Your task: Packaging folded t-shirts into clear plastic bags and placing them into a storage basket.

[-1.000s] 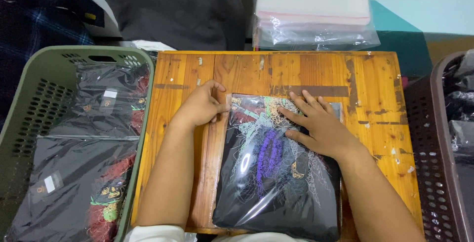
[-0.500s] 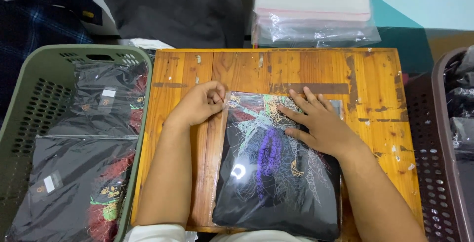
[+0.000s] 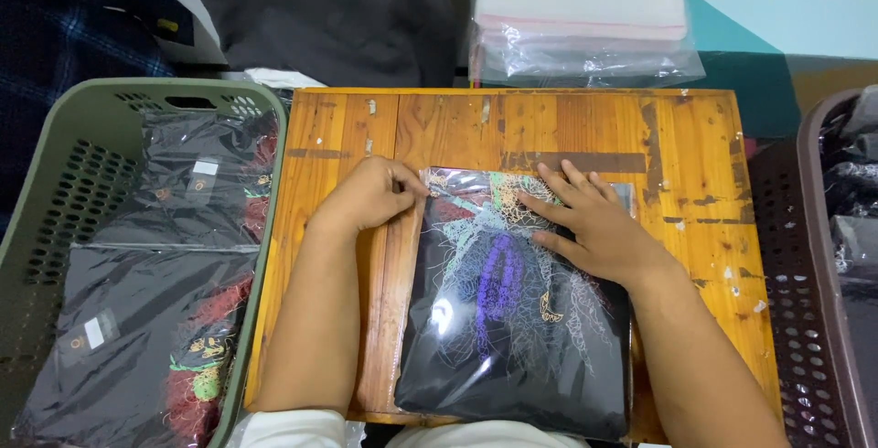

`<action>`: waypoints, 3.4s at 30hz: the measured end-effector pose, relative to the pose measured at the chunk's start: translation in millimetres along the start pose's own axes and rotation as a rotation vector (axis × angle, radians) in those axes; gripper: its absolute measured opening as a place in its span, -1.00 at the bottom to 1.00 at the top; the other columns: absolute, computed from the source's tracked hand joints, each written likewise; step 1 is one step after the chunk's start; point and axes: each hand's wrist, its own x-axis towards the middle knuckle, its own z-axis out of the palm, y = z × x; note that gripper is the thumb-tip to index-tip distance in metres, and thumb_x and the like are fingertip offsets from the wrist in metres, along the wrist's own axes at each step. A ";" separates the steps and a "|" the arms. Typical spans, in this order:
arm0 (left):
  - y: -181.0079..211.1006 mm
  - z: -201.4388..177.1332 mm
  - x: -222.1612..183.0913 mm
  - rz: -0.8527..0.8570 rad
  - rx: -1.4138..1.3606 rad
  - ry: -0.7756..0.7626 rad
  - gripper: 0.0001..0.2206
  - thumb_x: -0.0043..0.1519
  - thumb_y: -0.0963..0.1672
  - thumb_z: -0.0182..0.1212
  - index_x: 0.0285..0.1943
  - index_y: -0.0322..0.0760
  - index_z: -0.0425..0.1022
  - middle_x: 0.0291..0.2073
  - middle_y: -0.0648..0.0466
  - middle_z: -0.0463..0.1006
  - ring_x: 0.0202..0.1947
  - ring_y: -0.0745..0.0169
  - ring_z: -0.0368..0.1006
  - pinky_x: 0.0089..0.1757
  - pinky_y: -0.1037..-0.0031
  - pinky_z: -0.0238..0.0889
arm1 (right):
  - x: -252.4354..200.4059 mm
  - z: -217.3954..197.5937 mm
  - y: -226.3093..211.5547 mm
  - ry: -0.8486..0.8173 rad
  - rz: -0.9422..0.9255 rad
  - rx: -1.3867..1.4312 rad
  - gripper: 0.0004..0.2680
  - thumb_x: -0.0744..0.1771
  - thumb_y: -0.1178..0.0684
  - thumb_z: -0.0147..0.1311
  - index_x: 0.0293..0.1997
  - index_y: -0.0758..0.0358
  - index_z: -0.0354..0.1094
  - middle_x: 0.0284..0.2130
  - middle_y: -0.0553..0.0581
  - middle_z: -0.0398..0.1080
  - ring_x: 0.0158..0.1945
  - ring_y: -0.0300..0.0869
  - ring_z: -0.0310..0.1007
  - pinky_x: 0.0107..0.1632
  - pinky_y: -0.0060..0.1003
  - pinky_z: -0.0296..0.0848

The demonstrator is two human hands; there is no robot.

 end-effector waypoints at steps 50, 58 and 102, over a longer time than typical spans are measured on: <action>68.4 34.0 -9.8 0.364 0.363 0.028 -0.57 0.20 -0.15 0.09 0.31 -0.14 0.45 0.54 -0.29 -0.10 0.48 -0.51 -0.21 0.31 -0.23 -0.27 | -12.1 -6.1 5.0 0.051 -0.029 -0.103 -0.41 0.33 -0.43 -0.06 0.52 -0.15 -0.06 0.55 0.17 -0.30 0.55 0.25 -0.48 0.43 0.32 -0.29; 66.9 63.4 -6.7 0.244 0.598 -0.306 -0.34 0.35 0.16 -0.13 0.63 0.04 -0.07 0.61 -0.12 -0.34 0.57 -0.33 -0.41 0.34 -0.29 -0.55 | -9.2 -7.3 -9.3 -0.239 0.174 -0.244 -0.27 0.27 -0.66 -0.09 0.58 -0.28 -0.24 0.58 0.02 -0.57 0.59 0.12 -0.73 0.48 0.19 -0.59; -73.3 100.2 -105.9 0.223 -1.952 -0.194 -0.49 0.43 -0.05 -0.29 0.39 -0.51 0.37 0.06 -0.27 0.57 0.03 -0.14 0.54 -0.03 0.08 0.34 | 18.9 -73.5 -160.2 0.594 -0.832 -0.014 -0.76 0.39 -0.01 -0.13 -0.05 0.41 0.30 0.08 0.44 0.44 0.29 0.37 0.41 0.45 0.25 0.27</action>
